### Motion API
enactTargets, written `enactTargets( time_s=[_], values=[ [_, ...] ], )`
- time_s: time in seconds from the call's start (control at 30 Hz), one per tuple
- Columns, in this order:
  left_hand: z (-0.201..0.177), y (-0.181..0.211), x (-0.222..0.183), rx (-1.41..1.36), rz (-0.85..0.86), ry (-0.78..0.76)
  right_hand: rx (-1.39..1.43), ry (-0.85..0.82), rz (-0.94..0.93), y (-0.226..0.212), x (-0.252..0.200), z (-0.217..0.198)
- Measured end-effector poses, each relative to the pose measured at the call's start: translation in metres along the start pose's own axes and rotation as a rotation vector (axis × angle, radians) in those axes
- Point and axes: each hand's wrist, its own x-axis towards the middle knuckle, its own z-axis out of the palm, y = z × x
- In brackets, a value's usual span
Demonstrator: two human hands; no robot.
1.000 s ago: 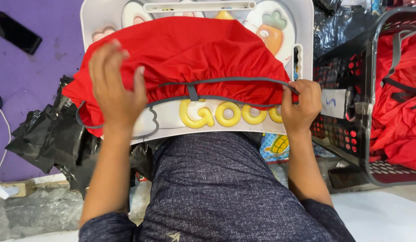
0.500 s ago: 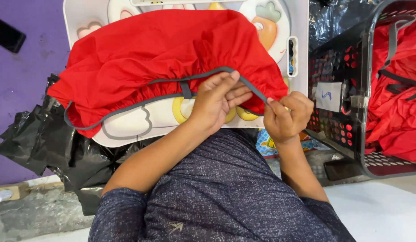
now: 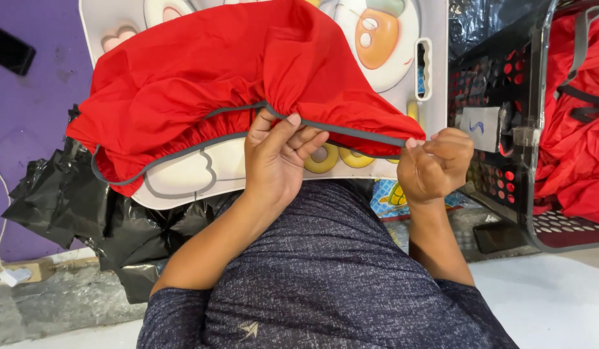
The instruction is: Trimming loose threads from red fabric covers using scissors and inspecting the elastic bands.
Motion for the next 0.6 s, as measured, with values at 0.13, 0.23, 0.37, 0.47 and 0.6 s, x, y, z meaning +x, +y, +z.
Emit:
enactTargets(
  time_s=[0.13,0.23,0.37,0.47,0.6],
  values=[
    [-0.015,-0.009,0.005,-0.072,-0.044,0.004,0.021,-0.050,0.024,0.003,0.001,-0.002],
    [-0.015,-0.015,0.005,-0.093,-0.068,0.012,-0.031,-0.219,0.127,0.000,0.003,-0.004],
    [-0.011,-0.035,0.004,-0.083,-0.090,0.002,-0.158,-0.539,0.244,-0.033,0.050,0.007],
    [-0.005,-0.044,-0.001,-0.089,-0.137,-0.018,-0.239,-0.517,0.093,-0.044,0.048,0.016],
    [-0.005,-0.043,-0.004,-0.089,-0.166,-0.044,-0.130,-0.444,0.056,-0.042,0.042,0.029]
  ],
)
